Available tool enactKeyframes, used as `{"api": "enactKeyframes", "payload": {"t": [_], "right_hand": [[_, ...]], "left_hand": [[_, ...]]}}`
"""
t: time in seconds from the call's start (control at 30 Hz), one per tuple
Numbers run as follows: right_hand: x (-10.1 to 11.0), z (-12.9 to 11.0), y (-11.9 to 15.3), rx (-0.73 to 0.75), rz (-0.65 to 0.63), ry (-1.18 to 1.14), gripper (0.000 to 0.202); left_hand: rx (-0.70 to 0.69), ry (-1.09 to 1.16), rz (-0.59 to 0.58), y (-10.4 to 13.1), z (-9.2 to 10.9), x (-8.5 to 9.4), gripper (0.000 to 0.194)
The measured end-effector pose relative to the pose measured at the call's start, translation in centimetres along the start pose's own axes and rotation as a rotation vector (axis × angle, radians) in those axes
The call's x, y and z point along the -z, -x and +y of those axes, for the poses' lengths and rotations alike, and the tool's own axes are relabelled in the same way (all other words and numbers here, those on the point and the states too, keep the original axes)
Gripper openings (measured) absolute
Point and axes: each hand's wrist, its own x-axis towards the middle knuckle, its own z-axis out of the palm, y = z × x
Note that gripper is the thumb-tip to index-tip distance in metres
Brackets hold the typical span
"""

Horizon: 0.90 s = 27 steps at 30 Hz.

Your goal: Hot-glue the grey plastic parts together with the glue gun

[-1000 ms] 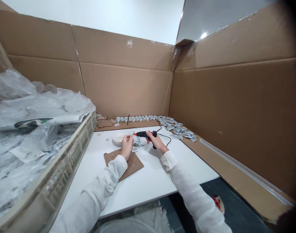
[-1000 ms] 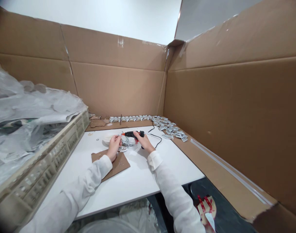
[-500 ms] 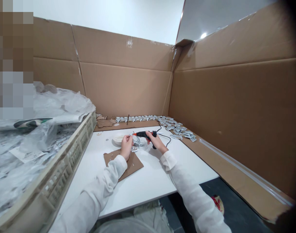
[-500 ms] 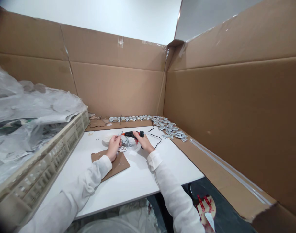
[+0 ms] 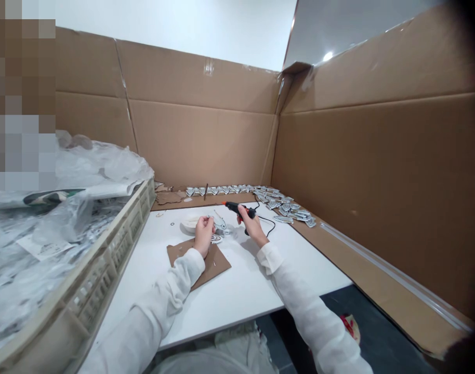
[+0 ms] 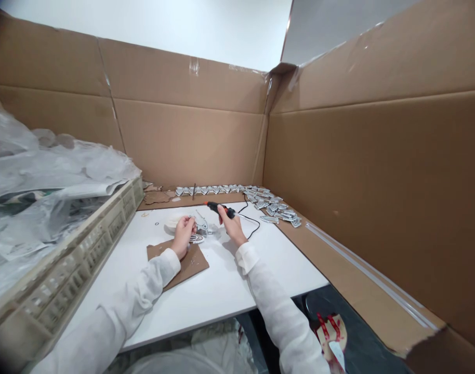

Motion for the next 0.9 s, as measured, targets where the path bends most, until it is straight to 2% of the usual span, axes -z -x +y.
{"api": "enactKeyframes", "payload": {"t": [0.1, 0.37, 0.67, 0.8, 0.9], "right_hand": [[0.1, -0.2, 0.1, -0.015, 0.014, -0.055, 0.052], [-0.4, -0.7, 0.8, -0.003, -0.238, -0.221, 0.036], [-0.7, 1.3, -0.6, -0.093, -0.272, -0.387, 0.026], [0.9, 2.1, -2.0, -0.186, -0.228, -0.444, 0.024], [3.2, 3.1, -3.2, -0.275, -0.178, -0.428, 0.019]], "left_hand": [[-0.004, 0.012, -0.004, 0.1, 0.2, -0.1, 0.017], [0.034, 0.068, -0.036, 0.5, 0.6, -0.2, 0.016], [0.068, 0.103, -0.131, 0.6, 0.2, -0.1, 0.024], [0.006, -0.004, -0.101, 0.1, 1.0, 0.4, 0.024], [-0.172, -0.23, -0.034, -0.8, 2.7, 1.7, 0.015]]}}
